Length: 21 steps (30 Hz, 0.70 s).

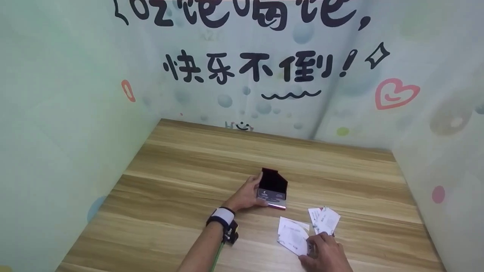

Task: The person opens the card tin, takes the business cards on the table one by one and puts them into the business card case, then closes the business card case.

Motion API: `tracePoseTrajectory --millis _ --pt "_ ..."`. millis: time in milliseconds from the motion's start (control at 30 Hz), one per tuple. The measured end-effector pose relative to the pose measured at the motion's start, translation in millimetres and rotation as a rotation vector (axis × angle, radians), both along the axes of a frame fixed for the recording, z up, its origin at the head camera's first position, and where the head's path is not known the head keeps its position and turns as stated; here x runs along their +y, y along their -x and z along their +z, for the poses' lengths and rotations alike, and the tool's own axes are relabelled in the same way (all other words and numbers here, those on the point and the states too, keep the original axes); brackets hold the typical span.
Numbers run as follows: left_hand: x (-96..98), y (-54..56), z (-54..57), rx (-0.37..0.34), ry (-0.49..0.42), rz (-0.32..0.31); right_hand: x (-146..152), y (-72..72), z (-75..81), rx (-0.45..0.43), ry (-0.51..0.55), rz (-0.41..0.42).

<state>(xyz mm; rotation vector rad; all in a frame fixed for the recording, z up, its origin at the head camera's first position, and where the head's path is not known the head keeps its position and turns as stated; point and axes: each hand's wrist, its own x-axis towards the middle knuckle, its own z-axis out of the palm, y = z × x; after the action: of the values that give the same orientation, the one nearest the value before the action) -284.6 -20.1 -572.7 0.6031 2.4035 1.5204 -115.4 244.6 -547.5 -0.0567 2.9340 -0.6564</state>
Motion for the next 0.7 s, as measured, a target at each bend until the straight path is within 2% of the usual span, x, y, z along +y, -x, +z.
tracePoseTrajectory --millis 167,300,533,700 --pt "-0.5 -0.9 0.9 0.005 0.01 0.004 -0.7 2.2 2.8 -0.073 0.03 -0.025" --pt "-0.2 -0.8 1.4 0.001 0.006 0.009 -2.5 2.8 4.3 -0.089 0.031 -0.033" --pt "1.2 1.2 -2.2 -0.013 -0.018 0.004 -3.0 3.5 5.7 -0.027 0.019 0.018" --pt "1.2 0.0 -0.8 -0.028 -0.01 0.012 -0.7 3.9 8.7 0.003 -0.002 0.073"
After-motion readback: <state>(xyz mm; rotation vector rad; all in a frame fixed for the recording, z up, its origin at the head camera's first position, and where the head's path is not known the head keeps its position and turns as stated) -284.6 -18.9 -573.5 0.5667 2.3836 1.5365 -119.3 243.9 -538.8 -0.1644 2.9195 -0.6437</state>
